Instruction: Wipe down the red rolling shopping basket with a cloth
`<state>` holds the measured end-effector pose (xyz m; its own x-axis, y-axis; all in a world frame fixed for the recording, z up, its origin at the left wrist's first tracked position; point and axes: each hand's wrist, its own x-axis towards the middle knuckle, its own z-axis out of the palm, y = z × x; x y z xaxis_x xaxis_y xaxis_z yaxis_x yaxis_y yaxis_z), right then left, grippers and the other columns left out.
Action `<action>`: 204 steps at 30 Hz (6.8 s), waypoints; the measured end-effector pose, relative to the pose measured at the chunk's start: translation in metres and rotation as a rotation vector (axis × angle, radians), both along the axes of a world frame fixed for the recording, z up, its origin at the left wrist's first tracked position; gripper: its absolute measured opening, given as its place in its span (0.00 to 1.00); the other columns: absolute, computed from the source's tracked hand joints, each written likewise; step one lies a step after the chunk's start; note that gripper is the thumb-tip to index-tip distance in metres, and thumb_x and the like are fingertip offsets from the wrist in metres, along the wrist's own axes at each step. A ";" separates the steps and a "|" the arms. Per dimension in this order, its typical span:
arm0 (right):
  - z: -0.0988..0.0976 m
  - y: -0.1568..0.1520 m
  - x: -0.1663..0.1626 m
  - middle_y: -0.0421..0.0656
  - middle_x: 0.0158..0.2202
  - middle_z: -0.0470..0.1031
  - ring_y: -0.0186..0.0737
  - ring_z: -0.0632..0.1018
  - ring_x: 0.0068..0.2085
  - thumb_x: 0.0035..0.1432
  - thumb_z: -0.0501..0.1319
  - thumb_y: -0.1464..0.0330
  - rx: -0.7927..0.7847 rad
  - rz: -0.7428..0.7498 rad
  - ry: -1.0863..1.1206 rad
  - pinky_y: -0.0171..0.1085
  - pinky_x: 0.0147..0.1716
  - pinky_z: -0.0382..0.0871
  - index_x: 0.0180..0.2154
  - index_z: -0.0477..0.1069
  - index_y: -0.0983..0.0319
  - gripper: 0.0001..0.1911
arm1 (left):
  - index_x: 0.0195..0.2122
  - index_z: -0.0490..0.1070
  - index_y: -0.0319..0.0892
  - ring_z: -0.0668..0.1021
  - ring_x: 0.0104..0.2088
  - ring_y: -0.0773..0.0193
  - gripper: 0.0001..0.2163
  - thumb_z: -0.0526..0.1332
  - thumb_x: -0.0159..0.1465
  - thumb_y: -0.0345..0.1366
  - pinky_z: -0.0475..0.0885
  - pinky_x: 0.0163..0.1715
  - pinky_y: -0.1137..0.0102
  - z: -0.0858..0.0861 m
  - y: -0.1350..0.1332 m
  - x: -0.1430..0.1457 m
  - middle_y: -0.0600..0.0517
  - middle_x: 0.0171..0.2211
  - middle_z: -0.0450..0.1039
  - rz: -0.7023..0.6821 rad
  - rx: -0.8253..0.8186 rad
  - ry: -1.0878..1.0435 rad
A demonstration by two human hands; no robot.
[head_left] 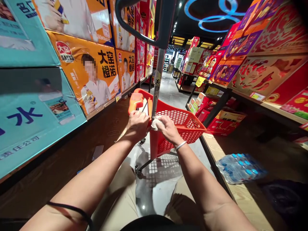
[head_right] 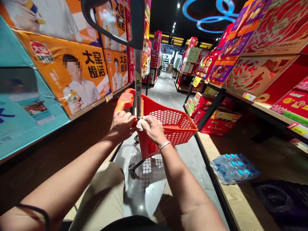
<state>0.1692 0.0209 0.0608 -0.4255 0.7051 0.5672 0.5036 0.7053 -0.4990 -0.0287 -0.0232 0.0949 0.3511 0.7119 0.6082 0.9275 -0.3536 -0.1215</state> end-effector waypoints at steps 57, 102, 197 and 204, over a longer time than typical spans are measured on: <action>-0.031 -0.024 -0.023 0.47 0.55 0.74 0.47 0.73 0.58 0.66 0.62 0.62 0.343 -0.161 0.201 0.49 0.59 0.67 0.58 0.69 0.54 0.20 | 0.46 0.73 0.44 0.73 0.44 0.49 0.14 0.59 0.67 0.47 0.58 0.56 0.52 -0.002 -0.023 -0.025 0.47 0.42 0.77 0.000 0.095 0.049; -0.020 -0.017 0.005 0.46 0.64 0.65 0.54 0.66 0.63 0.58 0.62 0.74 0.384 -0.123 -0.114 0.56 0.64 0.61 0.61 0.70 0.50 0.30 | 0.54 0.66 0.42 0.67 0.62 0.54 0.12 0.53 0.72 0.39 0.45 0.70 0.46 -0.022 -0.020 -0.003 0.45 0.55 0.74 0.072 0.067 -0.277; -0.182 -0.006 -0.013 0.42 0.56 0.67 0.50 0.62 0.60 0.66 0.59 0.68 0.281 -0.321 -0.162 0.53 0.58 0.63 0.47 0.77 0.50 0.12 | 0.51 0.72 0.40 0.69 0.61 0.51 0.19 0.44 0.75 0.41 0.44 0.73 0.52 -0.044 0.035 0.017 0.42 0.50 0.73 -0.005 -0.074 -0.042; -0.222 -0.044 -0.006 0.43 0.52 0.73 0.45 0.68 0.49 0.60 0.59 0.80 0.218 -0.226 -0.401 0.44 0.48 0.66 0.43 0.81 0.51 0.21 | 0.43 0.74 0.43 0.71 0.56 0.51 0.14 0.50 0.73 0.42 0.47 0.72 0.48 -0.052 0.042 0.013 0.46 0.46 0.74 -0.026 0.007 -0.122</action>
<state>0.1637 -0.0232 -0.1608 -0.4900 0.6886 0.5346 0.7777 0.6223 -0.0888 -0.0162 0.0186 0.0431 0.2920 0.6994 0.6523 0.9261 -0.3771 -0.0102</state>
